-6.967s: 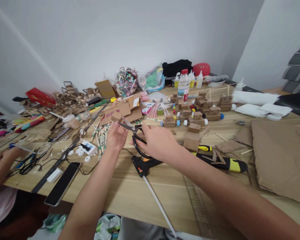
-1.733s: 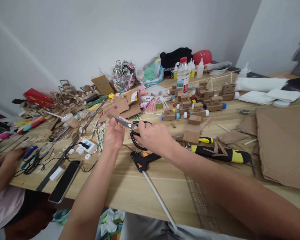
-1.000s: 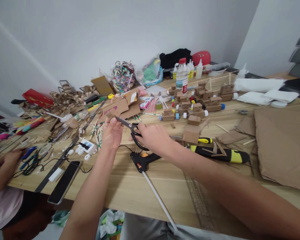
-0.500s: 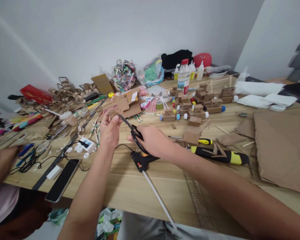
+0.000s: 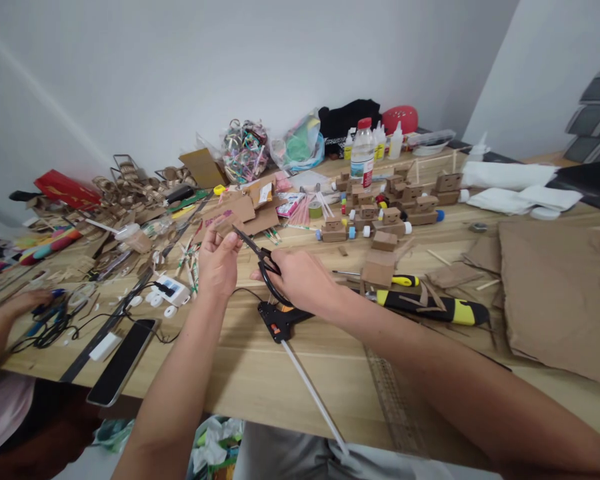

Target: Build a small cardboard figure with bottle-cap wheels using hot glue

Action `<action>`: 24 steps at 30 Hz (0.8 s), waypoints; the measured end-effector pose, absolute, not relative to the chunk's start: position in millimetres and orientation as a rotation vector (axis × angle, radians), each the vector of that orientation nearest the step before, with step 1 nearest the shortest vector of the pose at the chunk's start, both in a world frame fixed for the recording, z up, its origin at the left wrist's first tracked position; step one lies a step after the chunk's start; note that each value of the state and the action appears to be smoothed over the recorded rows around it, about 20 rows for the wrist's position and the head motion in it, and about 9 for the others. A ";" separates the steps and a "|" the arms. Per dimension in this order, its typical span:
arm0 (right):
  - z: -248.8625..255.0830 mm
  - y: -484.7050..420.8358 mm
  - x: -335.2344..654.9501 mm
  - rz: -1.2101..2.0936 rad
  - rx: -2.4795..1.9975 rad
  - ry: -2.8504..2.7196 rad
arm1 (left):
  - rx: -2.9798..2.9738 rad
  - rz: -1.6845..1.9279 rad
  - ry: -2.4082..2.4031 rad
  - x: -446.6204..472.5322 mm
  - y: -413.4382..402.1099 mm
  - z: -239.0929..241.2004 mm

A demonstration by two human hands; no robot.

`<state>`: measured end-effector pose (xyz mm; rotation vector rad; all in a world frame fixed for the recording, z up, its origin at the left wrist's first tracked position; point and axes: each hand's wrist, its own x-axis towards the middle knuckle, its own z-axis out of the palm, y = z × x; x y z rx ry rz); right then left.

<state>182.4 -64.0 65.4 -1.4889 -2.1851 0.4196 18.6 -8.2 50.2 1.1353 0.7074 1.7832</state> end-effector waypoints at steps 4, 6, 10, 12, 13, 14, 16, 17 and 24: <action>60.2 -61.4 181.4 0.502 -1.482 -2.130 | 1.136 1.755 0.720 18.0 -8.9 50.5; 57.1 -59.8 181.0 0.575 -1.412 -2.088 | 1.149 1.736 0.728 17.5 -8.9 50.4; 53.8 -58.3 181.5 0.697 -1.220 -2.038 | 1.144 1.731 0.728 16.1 -7.7 50.6; 53.9 -58.0 182.3 0.713 -1.208 -2.046 | 1.135 1.724 0.735 14.8 -6.6 50.9; 54.1 -57.8 182.6 0.715 -1.212 -2.052 | 1.129 1.719 0.740 14.0 -6.0 51.1; 54.3 -57.6 182.9 0.723 -1.213 -2.060 | 1.124 1.714 0.744 13.3 -5.5 51.2; 54.8 -57.5 183.2 0.742 -1.198 -2.066 | 1.120 1.711 0.747 12.2 -4.5 51.2; 55.3 -57.6 183.2 0.759 -1.185 -2.062 | 1.123 1.714 0.746 11.9 -4.1 51.1; 68.4 -57.9 189.1 0.910 -1.151 -2.056 | 1.139 1.790 0.763 14.2 -3.3 49.6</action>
